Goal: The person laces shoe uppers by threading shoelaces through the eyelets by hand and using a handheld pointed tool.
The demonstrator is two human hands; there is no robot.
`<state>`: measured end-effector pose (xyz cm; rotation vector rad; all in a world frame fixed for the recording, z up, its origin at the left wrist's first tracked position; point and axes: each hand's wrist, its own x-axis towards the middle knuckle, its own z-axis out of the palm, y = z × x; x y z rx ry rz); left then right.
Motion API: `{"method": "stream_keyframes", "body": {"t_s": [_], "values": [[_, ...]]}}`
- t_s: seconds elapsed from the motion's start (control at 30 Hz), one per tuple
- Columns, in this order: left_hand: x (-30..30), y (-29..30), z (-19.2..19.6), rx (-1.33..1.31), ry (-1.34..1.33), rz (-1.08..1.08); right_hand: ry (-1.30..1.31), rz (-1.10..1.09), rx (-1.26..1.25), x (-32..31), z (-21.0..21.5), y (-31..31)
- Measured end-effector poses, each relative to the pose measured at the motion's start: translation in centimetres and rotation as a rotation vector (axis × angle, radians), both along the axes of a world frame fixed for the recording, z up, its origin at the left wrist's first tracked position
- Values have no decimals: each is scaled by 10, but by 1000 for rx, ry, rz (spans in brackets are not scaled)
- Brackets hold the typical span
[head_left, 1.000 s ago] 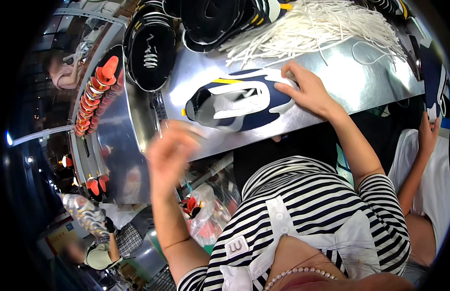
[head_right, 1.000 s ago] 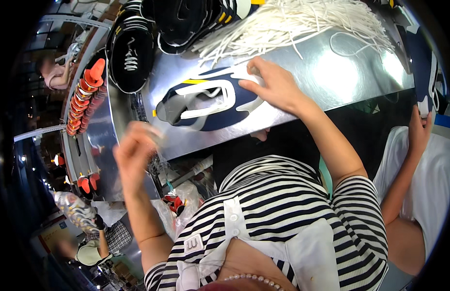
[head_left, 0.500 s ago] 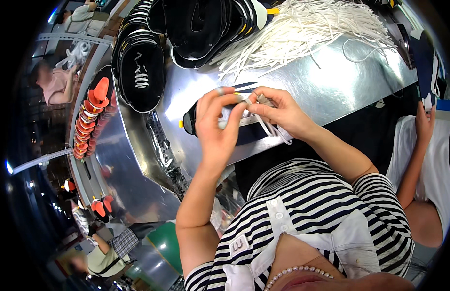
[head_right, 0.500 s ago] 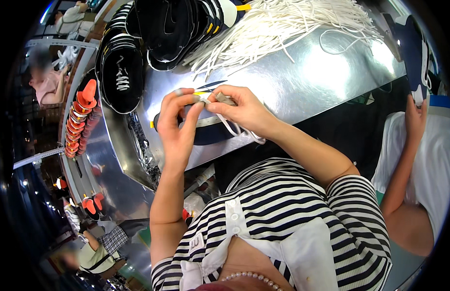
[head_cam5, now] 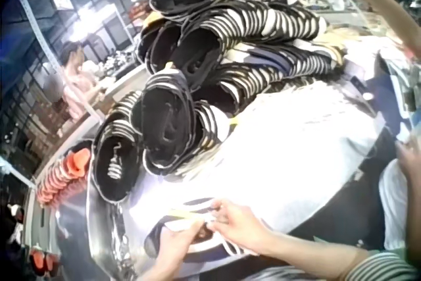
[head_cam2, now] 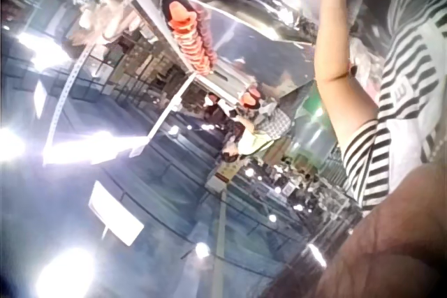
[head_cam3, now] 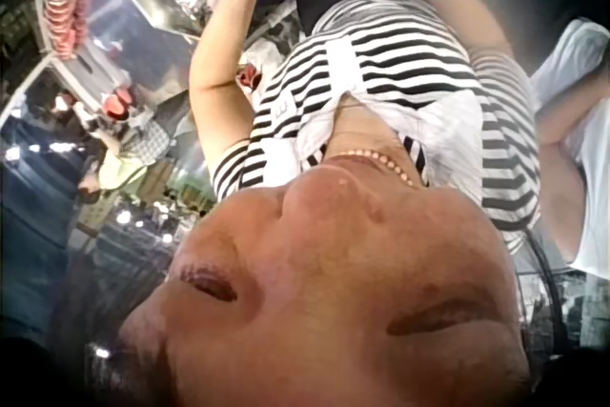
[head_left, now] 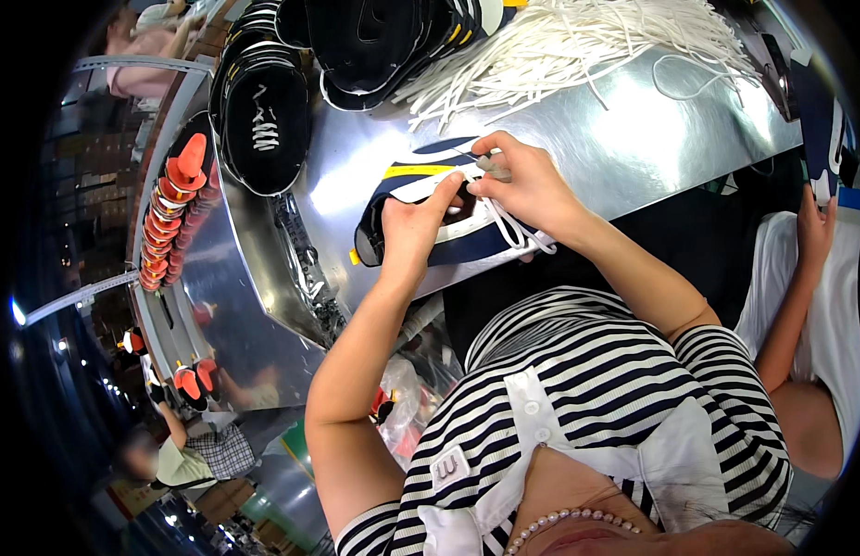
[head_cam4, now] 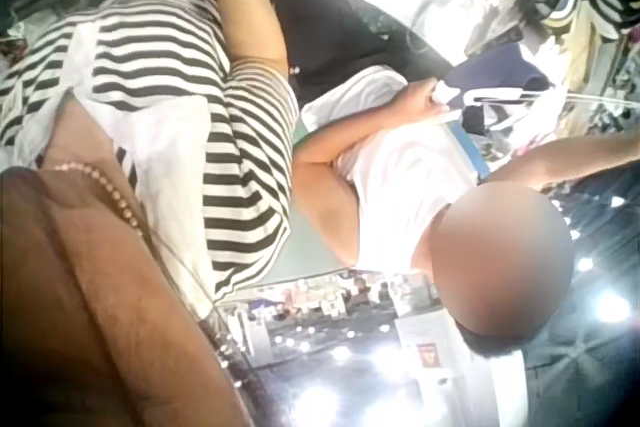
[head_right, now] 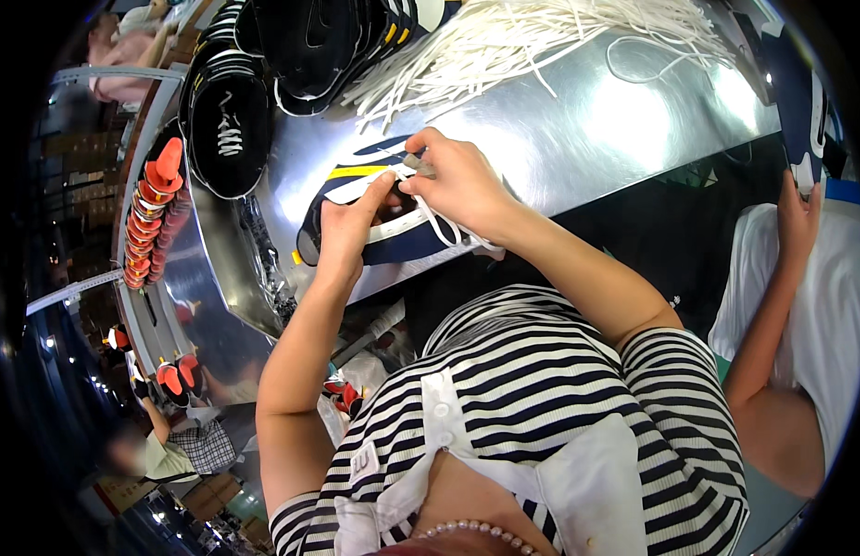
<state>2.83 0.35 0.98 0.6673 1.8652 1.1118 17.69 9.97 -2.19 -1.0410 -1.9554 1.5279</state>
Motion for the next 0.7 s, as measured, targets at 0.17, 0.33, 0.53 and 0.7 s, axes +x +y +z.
{"method": "stream_keyframes", "body": {"t_s": [0.17, 0.33, 0.53, 0.7], "values": [[14, -6, -1, 77, 204, 20, 25, 145, 37, 12, 11, -1], [15, -6, -8, 155, 284, 36, 34, 142, 169, 30, 21, -1], [15, -6, -7, 132, 257, 57, -62, 172, 308, 32, 20, 8], [19, -7, 8, 98, 81, 45, -206, 304, 521, 22, 14, 10]]}}
